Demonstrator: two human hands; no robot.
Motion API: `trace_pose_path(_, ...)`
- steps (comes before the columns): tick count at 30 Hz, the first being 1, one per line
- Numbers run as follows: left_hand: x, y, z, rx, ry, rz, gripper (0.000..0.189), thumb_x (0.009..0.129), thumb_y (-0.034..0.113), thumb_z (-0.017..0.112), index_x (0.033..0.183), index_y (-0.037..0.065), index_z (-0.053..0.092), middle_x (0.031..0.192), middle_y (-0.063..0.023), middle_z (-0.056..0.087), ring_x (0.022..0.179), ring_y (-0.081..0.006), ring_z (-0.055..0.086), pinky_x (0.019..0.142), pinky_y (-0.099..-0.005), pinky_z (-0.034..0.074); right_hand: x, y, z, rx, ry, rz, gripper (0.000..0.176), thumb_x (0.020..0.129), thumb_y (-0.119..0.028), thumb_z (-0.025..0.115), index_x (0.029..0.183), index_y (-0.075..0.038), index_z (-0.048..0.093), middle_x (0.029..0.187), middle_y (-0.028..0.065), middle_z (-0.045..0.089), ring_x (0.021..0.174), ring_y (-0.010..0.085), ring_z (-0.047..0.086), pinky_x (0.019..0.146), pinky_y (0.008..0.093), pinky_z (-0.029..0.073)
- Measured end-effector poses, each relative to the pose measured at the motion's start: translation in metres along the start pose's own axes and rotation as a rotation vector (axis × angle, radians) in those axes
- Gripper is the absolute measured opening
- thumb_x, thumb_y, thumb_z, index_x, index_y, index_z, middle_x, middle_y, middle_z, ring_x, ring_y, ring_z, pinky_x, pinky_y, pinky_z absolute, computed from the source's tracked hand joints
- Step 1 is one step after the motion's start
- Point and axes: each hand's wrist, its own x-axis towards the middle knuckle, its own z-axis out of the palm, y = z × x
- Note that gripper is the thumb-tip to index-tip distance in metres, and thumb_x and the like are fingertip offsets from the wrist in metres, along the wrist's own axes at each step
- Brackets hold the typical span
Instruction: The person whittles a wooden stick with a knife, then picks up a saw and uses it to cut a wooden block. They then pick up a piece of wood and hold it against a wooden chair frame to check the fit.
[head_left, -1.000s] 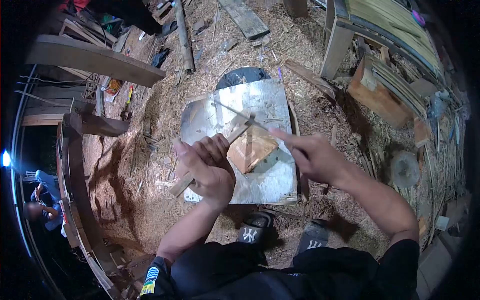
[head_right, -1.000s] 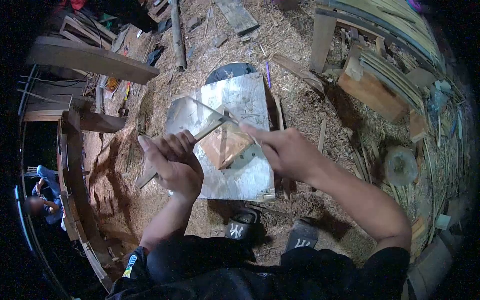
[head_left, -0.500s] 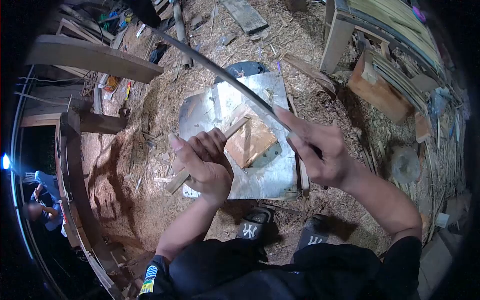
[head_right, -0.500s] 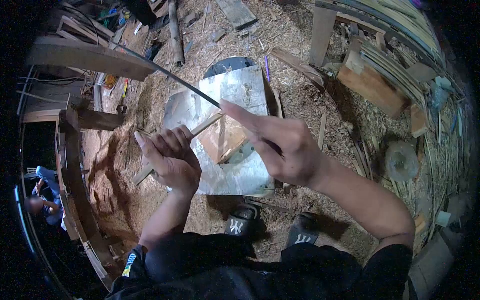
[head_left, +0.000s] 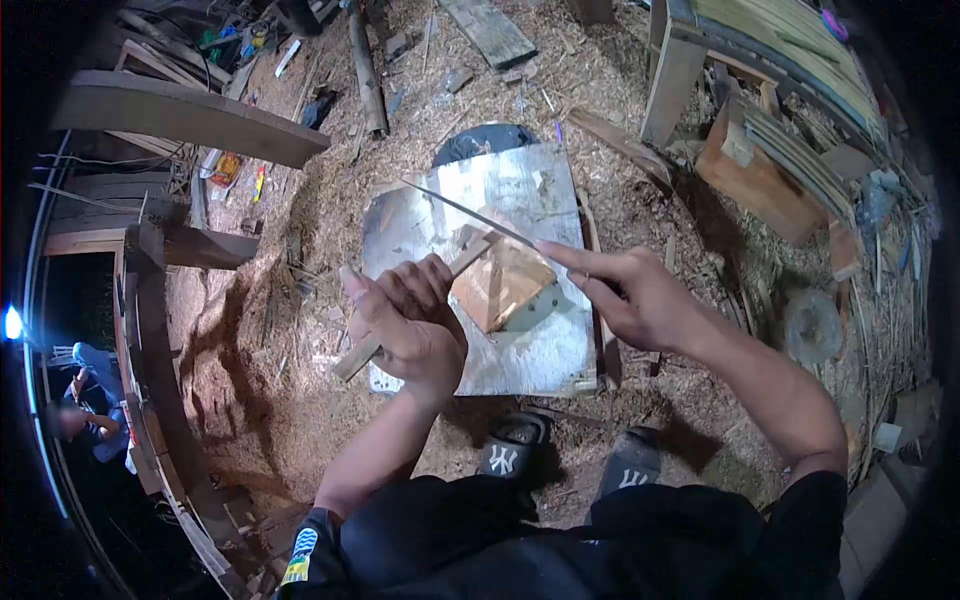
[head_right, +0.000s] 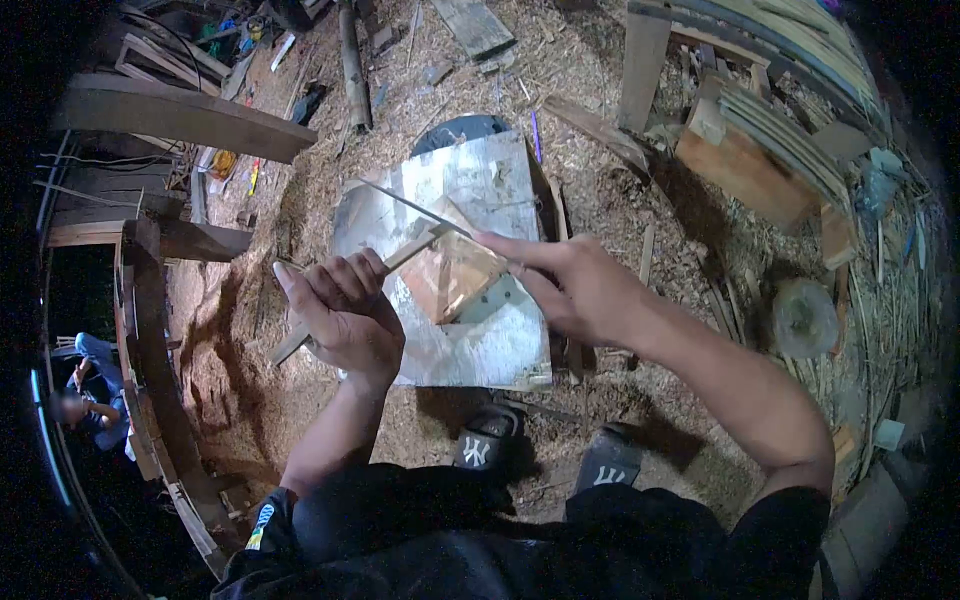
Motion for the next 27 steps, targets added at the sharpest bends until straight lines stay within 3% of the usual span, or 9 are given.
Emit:
trace_pose_path(3,0.002,-0.002,0.0,0.015,-0.104,0.037,0.051,0.11,0.036,0.035,0.064,0.017,0.027,0.052,0.0011,0.018,0.047,-0.0142,0.017,0.054,-0.032,0.027,-0.001,-0.008,0.001,0.115,0.124,-0.182,0.046,0.1,-0.011,0.055,0.145,-0.023,0.056,0.077,0.0162,0.072,0.053,0.0105,0.056,0.056,0.0312,0.05)
trace_pose_path(6,0.0,-0.003,0.0,0.007,-0.06,0.026,0.05,0.11,0.035,0.036,0.064,0.017,0.027,0.052,0.0013,0.018,0.047,-0.0141,0.017,0.054,-0.0322,0.028,-0.001,-0.016,0.003,0.243,0.243,-0.295,0.043,0.1,-0.006,0.054,0.142,-0.014,0.058,0.066,0.0016,0.06,0.055,0.0061,0.049,0.056,0.0266,0.044)
trace_pose_path(8,-0.001,-0.004,-0.003,-0.011,-0.009,0.039,0.05,0.11,0.034,0.036,0.064,0.017,0.027,0.051,0.0012,0.017,0.047,-0.0141,0.018,0.054,-0.0319,0.028,0.002,-0.01,-0.004,0.014,-0.112,0.068,0.042,0.1,-0.007,0.054,0.142,-0.013,0.059,0.082,0.0073,0.071,0.066,0.0099,0.063,0.065,0.027,0.051)
trace_pose_path(9,-0.001,-0.002,-0.003,-0.013,-0.014,0.044,0.05,0.11,0.034,0.036,0.064,0.017,0.027,0.051,0.0012,0.017,0.047,-0.0141,0.018,0.054,-0.0319,0.028,0.002,-0.011,-0.007,0.011,-0.107,0.063,0.042,0.1,-0.007,0.054,0.142,-0.013,0.059,0.082,0.0073,0.071,0.066,0.0099,0.063,0.065,0.027,0.051)
trace_pose_path(13,0.0,0.001,0.001,0.022,-0.086,0.032,0.051,0.11,0.037,0.036,0.064,0.016,0.027,0.051,0.0004,0.018,0.047,-0.0145,0.019,0.055,-0.0317,0.029,0.002,-0.013,-0.008,-0.065,-0.012,-0.045,0.041,0.1,-0.01,0.055,0.141,-0.012,0.058,0.126,0.0209,0.067,0.11,0.0219,0.07,0.095,0.0342,0.054)
trace_pose_path(16,-0.001,0.001,0.0,0.054,-0.092,0.035,0.053,0.109,0.039,0.036,0.063,0.016,0.026,0.051,0.0002,0.018,0.047,-0.0145,0.019,0.055,-0.0321,0.029,-0.005,-0.018,-0.003,0.151,0.199,-0.282,0.042,0.1,-0.011,0.054,0.141,-0.012,0.058,0.128,0.0191,0.067,0.111,0.0238,0.07,0.096,0.0341,0.054)
trace_pose_path(18,-0.001,0.0,0.0,0.051,-0.112,0.05,0.053,0.109,0.041,0.037,0.063,0.016,0.026,0.051,0.0002,0.018,0.047,-0.0145,0.019,0.055,-0.0322,0.029,-0.001,-0.003,0.009,-0.037,-0.007,-0.163,0.047,0.099,-0.011,0.054,0.145,-0.02,0.055,0.091,0.0201,0.075,0.057,0.0169,0.067,0.058,0.0335,0.055)
trace_pose_path(24,-0.004,-0.001,0.002,0.061,-0.055,0.032,0.052,0.11,0.039,0.036,0.064,0.016,0.027,0.051,-0.0005,0.021,0.048,-0.0148,0.019,0.056,-0.0332,0.029,0.0,-0.025,0.003,0.06,0.269,-0.43,0.046,0.097,-0.004,0.055,0.141,-0.017,0.059,0.101,0.0203,0.075,0.053,0.0129,0.062,0.053,0.0305,0.051)
trace_pose_path(27,-0.005,-0.005,-0.005,-0.039,-0.022,0.028,0.052,0.11,0.038,0.035,0.063,0.016,0.027,0.051,-0.0008,0.022,0.048,-0.015,0.02,0.055,-0.033,0.028,-0.003,-0.022,0.005,-0.091,-0.103,0.054,0.047,0.097,-0.005,0.056,0.143,-0.017,0.057,0.075,0.0216,0.07,0.05,0.0127,0.058,0.054,0.0319,0.05)
